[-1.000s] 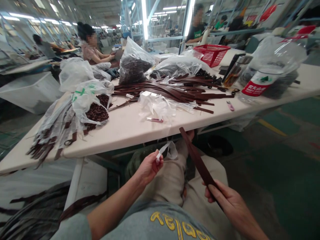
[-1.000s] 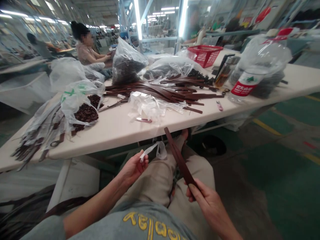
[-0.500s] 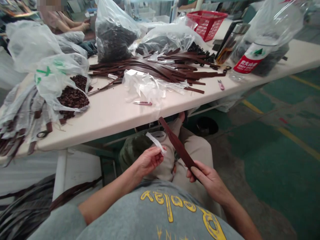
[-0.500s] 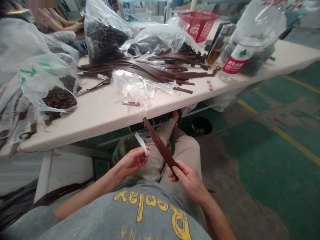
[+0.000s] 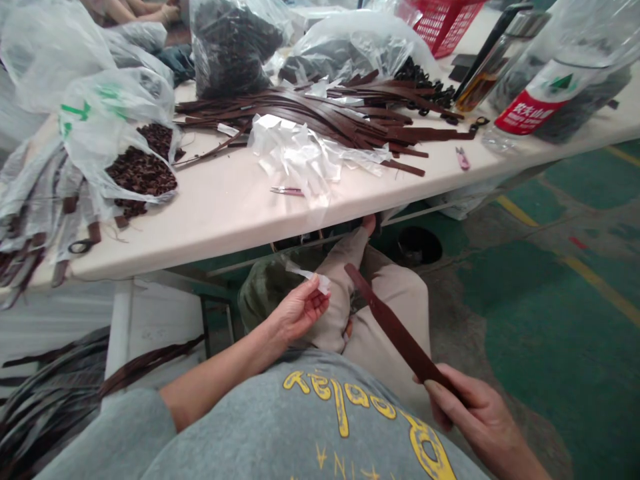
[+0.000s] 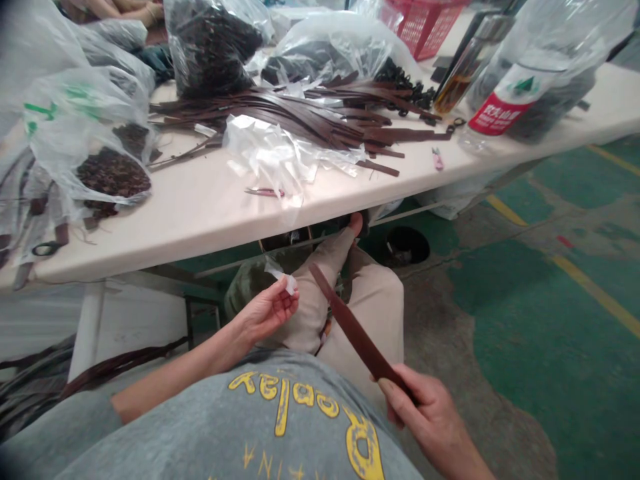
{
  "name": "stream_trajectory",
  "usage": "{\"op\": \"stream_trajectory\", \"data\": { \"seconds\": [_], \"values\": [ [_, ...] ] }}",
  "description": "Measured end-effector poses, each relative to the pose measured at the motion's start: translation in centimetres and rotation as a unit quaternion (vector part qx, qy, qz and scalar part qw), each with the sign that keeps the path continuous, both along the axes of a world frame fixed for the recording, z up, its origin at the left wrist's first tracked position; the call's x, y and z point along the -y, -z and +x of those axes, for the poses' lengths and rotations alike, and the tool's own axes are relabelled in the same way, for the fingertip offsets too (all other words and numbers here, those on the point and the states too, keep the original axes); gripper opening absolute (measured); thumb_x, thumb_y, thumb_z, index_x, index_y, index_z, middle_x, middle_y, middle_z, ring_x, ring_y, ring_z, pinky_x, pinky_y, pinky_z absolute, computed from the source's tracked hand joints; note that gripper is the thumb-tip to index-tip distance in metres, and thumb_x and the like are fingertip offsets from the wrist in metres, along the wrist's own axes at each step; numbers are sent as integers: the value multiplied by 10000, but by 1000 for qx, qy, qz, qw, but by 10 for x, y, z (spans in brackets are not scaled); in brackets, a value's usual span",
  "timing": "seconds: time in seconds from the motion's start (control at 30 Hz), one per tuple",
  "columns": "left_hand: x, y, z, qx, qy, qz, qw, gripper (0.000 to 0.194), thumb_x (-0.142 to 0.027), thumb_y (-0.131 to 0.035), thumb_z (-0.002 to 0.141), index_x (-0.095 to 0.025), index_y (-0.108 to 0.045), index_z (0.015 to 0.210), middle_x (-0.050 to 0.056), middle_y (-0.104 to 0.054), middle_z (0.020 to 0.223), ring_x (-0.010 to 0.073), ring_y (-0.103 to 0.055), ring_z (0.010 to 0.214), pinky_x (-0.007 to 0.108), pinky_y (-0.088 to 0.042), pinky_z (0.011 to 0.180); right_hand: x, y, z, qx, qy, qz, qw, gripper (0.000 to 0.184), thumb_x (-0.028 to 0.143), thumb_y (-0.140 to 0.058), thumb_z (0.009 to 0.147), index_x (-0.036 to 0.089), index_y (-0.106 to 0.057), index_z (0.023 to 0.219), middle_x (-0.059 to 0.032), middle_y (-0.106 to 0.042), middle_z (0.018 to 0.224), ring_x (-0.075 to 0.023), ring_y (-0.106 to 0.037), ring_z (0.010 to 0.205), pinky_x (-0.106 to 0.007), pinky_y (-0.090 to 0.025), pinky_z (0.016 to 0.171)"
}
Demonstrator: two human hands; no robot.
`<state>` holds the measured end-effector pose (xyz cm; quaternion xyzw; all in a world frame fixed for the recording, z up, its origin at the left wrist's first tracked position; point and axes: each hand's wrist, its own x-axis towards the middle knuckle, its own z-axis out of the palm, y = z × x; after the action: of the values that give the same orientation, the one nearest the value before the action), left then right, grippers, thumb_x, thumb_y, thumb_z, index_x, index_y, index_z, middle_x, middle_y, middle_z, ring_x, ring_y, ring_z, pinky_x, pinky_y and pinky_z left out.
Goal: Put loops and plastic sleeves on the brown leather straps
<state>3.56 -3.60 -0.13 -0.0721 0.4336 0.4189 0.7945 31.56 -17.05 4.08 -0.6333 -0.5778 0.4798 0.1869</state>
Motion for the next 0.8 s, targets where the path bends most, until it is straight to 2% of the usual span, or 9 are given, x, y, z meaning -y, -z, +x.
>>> {"op": "stream_trajectory", "data": {
  "seconds": [0.13, 0.23, 0.5, 0.63, 0.8],
  "values": [
    [-1, 1, 0, -6, -8, 3, 1000, 176, -175, -574, 935, -103, -656, 797, 55, -699, 731, 115, -667, 605, 215, -561, 590, 6, -4, -6, 39, -63, 48, 996, 307, 425, -518, 904, 200, -722, 857, 16, -611, 581, -119, -575, 513, -204, -444, 504],
    [0, 1, 0, -10, -10, 0, 1000, 162, -167, -588, 926, -109, -661, 794, 52, -703, 719, 116, -668, 603, 217, -563, 591, 2, -6, -13, 52, -88, 53, 993, 313, 403, -491, 918, 201, -708, 818, 10, -651, 637, -121, -605, 553, -191, -458, 531],
    [-1, 3, -2, -3, -6, 5, 1000, 168, -193, -591, 932, -100, -662, 811, 54, -706, 721, 104, -669, 600, 203, -565, 586, 1, 2, -17, 72, -72, 85, 991, 335, 418, -478, 922, 197, -696, 796, 28, -598, 574, -103, -543, 479, -180, -424, 472],
    [0, 4, -1, -6, -9, 5, 1000, 135, -189, -624, 911, -103, -661, 814, 49, -705, 711, 105, -671, 603, 202, -564, 589, 3, 7, -15, 78, -67, 70, 992, 325, 428, -485, 918, 201, -712, 867, 30, -608, 590, -106, -531, 486, -187, -424, 475],
    [1, 7, 0, -16, -6, 18, 1000, 77, -168, -702, 848, -113, -667, 808, 31, -703, 711, 95, -659, 609, 200, -550, 609, 1, 8, -18, 68, -76, 36, 994, 354, 448, -478, 923, 191, -699, 820, 9, -626, 637, -126, -578, 560, -203, -453, 542]
  ]
}}
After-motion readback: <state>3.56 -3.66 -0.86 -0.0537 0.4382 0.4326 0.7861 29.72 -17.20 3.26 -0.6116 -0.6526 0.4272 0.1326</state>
